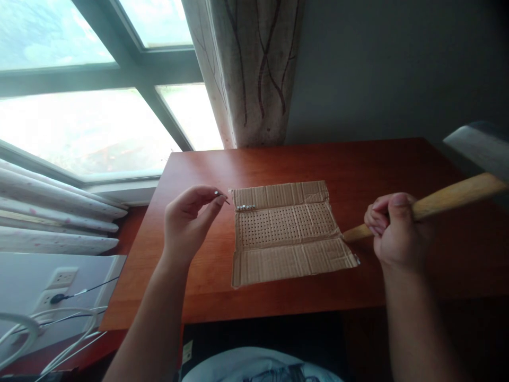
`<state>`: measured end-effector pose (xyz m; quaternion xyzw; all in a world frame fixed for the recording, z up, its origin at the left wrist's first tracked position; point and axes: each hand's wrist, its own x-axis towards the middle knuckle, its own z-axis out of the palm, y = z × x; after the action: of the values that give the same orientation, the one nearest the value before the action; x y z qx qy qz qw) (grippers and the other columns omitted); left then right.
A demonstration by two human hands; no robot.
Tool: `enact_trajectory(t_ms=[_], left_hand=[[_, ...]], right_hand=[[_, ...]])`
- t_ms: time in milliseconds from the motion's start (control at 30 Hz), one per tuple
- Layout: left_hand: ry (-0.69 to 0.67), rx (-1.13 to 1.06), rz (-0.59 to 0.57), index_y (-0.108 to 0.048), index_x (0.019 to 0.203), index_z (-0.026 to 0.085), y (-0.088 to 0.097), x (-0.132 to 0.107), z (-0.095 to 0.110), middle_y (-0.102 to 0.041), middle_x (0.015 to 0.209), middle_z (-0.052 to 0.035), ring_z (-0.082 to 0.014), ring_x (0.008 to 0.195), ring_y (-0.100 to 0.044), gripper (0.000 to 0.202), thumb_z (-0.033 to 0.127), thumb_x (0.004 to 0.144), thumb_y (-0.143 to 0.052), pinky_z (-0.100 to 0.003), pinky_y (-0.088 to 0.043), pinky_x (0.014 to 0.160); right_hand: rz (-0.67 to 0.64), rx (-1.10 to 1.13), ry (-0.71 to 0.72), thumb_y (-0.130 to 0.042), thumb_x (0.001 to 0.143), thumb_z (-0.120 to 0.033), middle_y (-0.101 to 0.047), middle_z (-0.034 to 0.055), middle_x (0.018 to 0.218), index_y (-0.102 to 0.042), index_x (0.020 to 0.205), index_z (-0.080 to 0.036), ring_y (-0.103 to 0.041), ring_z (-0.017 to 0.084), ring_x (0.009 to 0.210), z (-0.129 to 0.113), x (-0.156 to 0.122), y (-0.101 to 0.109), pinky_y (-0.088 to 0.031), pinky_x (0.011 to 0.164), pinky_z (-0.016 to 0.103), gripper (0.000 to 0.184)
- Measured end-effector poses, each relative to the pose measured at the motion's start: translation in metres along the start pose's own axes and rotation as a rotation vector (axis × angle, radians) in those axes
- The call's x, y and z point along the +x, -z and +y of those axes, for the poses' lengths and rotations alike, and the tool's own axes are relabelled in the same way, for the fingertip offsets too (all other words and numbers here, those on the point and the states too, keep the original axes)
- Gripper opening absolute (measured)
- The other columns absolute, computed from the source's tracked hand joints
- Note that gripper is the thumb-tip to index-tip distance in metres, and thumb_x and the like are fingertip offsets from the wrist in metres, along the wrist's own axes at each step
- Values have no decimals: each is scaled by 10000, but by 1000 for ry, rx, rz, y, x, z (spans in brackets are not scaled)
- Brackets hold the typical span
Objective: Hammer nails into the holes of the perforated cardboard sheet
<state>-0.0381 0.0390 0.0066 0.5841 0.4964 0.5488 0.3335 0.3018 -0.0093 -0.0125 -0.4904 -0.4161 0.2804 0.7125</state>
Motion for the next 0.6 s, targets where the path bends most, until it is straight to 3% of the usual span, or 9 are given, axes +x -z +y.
enact_trajectory(t_ms=[100, 233, 600], left_hand=[[-63, -22, -82, -742, 894, 195, -18, -4, 6, -745, 893, -38, -176, 856, -692, 129, 268, 812, -809, -311, -563, 824], [-87, -8, -150, -737, 894, 195, -34, -1, -2, -725, 883, -45, -181, 846, -660, 99, 263, 838, -783, -318, -528, 799], [-83, 16, -182, -695, 870, 193, -42, 1, -13, -668, 803, -15, -154, 758, -576, 96, 270, 851, -748, -300, -463, 740]], right_hand=[[10, -9, -4, -685, 925, -443, -365, -72, 448, -611, 663, -206, -325, 73, 374, -1, 0, -1, -206, 374, 239, 360], [11, -5, -6, -697, 917, -457, -367, -75, 449, -609, 669, -204, -325, 69, 372, -2, -1, -1, -205, 375, 235, 365], [-3, 4, 6, -692, 916, -448, -361, -76, 444, -616, 664, -207, -314, 74, 366, 0, 1, 1, -191, 373, 251, 356]])
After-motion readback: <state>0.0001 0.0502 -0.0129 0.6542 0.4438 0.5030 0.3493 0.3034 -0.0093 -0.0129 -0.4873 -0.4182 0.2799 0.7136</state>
